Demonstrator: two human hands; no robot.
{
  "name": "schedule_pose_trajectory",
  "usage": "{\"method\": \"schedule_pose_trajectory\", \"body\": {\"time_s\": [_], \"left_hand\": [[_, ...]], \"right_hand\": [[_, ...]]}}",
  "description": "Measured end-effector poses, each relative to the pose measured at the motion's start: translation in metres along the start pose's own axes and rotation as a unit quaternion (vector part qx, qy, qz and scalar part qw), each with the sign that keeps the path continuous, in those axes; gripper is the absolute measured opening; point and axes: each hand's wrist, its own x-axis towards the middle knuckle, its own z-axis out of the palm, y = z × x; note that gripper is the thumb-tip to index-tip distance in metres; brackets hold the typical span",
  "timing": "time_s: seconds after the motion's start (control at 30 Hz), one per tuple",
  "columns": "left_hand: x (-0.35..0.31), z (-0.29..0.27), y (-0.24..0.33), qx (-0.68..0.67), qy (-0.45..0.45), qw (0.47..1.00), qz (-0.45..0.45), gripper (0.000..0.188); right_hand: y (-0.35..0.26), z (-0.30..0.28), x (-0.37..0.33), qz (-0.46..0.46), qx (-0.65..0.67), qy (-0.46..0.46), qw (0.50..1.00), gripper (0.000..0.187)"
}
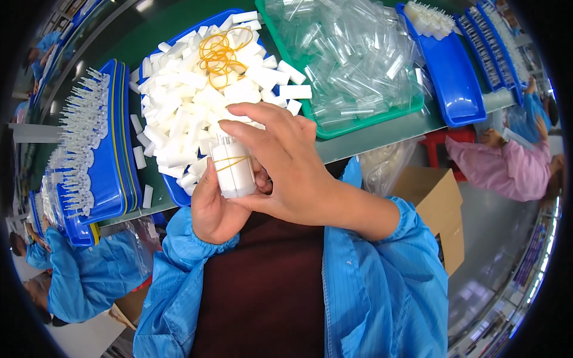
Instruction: The person wraps a rubber band around an assembled bundle of plastic components and places it on a tray. The person then inserts clear plastic tubes into white filter blocks, groups them together into a cylindrical bundle, and secures the bundle with a rubber band.
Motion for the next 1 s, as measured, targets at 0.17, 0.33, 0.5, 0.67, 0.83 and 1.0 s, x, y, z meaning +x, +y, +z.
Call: {"method": "schedule_pose_trajectory", "body": {"time_s": [0.17, 0.33, 0.5, 0.67, 0.83, 1.0], "left_hand": [[0.004, 0.015, 0.007, 0.010, 0.040, 0.999, -0.013, 0.050], [0.002, 0.009, 0.003, 0.032, 0.036, 0.999, -0.007, 0.049], [0.001, 0.016, 0.001, 0.128, 0.104, 0.986, 0.004, 0.048], [0.000, 0.016, 0.004, 0.131, 0.081, 0.988, 0.026, 0.048], [0.002, 0.010, 0.006, 0.093, 0.043, 0.995, 0.007, 0.049], [0.006, 0.019, 0.004, 0.035, 0.035, 0.999, 0.000, 0.053]], "right_hand": [[0.003, -0.001, -0.002, 0.011, -0.025, -0.013, 1.000, 0.070], [0.000, 0.000, -0.001, 0.011, -0.028, -0.032, 0.999, 0.068], [0.003, 0.000, -0.001, 0.009, -0.026, -0.027, 0.999, 0.067], [-0.001, 0.003, -0.003, 0.026, 0.007, -0.008, 1.000, 0.068], [0.006, -0.001, -0.003, 0.004, -0.018, -0.022, 1.000, 0.073], [0.004, 0.000, -0.003, 0.014, -0.019, -0.020, 1.000, 0.066]]}}
